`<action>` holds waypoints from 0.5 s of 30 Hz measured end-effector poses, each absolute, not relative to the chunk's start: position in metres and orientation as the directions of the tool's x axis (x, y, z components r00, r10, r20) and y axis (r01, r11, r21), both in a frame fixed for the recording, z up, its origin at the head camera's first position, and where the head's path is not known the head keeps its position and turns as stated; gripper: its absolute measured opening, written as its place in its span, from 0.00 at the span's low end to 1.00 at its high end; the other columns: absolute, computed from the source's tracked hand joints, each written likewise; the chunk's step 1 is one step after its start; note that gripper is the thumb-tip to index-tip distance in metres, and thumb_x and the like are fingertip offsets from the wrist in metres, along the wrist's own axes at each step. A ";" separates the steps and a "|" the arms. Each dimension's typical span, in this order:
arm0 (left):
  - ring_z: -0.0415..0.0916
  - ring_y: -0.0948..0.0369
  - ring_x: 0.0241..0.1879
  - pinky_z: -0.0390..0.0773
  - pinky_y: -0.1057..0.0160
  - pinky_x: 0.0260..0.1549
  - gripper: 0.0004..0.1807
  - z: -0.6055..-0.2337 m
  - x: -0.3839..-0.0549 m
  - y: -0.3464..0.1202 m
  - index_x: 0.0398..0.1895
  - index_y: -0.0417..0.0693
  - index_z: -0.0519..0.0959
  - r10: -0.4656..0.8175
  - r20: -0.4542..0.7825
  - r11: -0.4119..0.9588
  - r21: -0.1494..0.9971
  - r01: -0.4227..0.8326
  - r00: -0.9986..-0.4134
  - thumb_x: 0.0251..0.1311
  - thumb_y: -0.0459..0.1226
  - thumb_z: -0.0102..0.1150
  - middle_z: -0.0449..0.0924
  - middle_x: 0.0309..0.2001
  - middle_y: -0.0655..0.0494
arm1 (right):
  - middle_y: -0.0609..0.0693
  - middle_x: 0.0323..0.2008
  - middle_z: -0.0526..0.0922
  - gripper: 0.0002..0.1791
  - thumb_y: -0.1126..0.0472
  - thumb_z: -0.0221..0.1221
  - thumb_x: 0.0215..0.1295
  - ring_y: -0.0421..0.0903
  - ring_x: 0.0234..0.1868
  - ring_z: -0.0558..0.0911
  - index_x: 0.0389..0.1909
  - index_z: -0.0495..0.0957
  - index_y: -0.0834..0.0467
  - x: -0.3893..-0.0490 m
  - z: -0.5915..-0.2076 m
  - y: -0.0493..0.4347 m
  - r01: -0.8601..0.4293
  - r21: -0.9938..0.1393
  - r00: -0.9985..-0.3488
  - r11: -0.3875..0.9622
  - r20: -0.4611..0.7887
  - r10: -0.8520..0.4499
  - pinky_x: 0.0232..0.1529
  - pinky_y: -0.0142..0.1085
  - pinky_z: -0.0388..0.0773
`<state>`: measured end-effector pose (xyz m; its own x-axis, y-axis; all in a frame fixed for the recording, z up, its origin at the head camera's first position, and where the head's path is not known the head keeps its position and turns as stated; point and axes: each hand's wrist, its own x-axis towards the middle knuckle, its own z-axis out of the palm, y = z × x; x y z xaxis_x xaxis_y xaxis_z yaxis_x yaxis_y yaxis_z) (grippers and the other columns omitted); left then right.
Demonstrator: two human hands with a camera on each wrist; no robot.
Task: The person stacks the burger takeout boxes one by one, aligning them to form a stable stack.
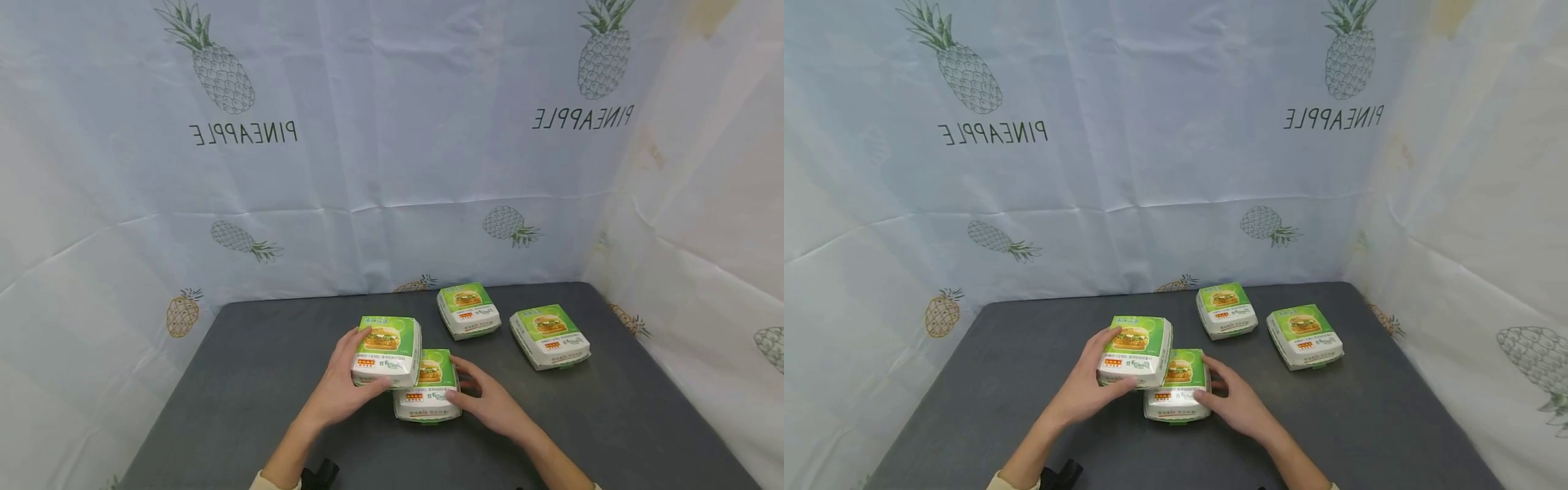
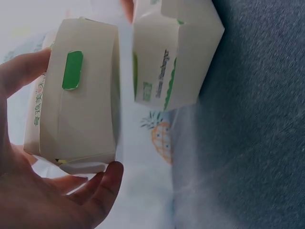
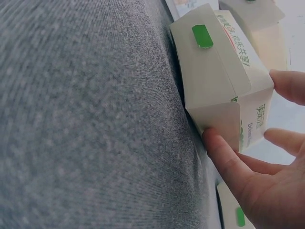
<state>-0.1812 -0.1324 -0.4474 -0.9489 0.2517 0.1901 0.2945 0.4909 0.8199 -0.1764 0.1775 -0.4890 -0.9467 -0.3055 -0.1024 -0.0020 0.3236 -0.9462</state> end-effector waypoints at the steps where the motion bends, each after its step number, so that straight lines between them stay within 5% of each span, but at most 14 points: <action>1: 0.47 0.44 0.77 0.62 0.35 0.63 0.51 -0.448 -0.181 -0.131 0.79 0.60 0.60 0.254 0.188 0.491 0.820 0.294 -0.949 0.54 0.54 0.74 0.46 0.80 0.49 | 0.64 0.71 0.66 0.41 0.50 0.64 0.71 0.60 0.64 0.75 0.79 0.59 0.55 -0.176 -0.489 0.177 -0.002 -0.946 -0.947 0.324 -0.103 -0.305 0.52 0.47 0.79; 15: 0.51 0.44 0.75 0.65 0.35 0.61 0.51 -0.450 -0.178 -0.115 0.80 0.60 0.60 0.273 0.164 0.507 0.813 0.286 -0.948 0.54 0.57 0.73 0.47 0.80 0.46 | 0.63 0.70 0.67 0.41 0.49 0.65 0.70 0.59 0.63 0.76 0.78 0.60 0.54 -0.175 -0.489 0.175 0.009 -0.943 -0.951 0.333 -0.111 -0.289 0.51 0.47 0.80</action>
<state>-0.1777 -0.1148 -0.4500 -0.9480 0.2727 0.1638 0.2864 0.5073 0.8128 -0.1752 0.1750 -0.4888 -0.9508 -0.2892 -0.1112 0.0089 0.3332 -0.9428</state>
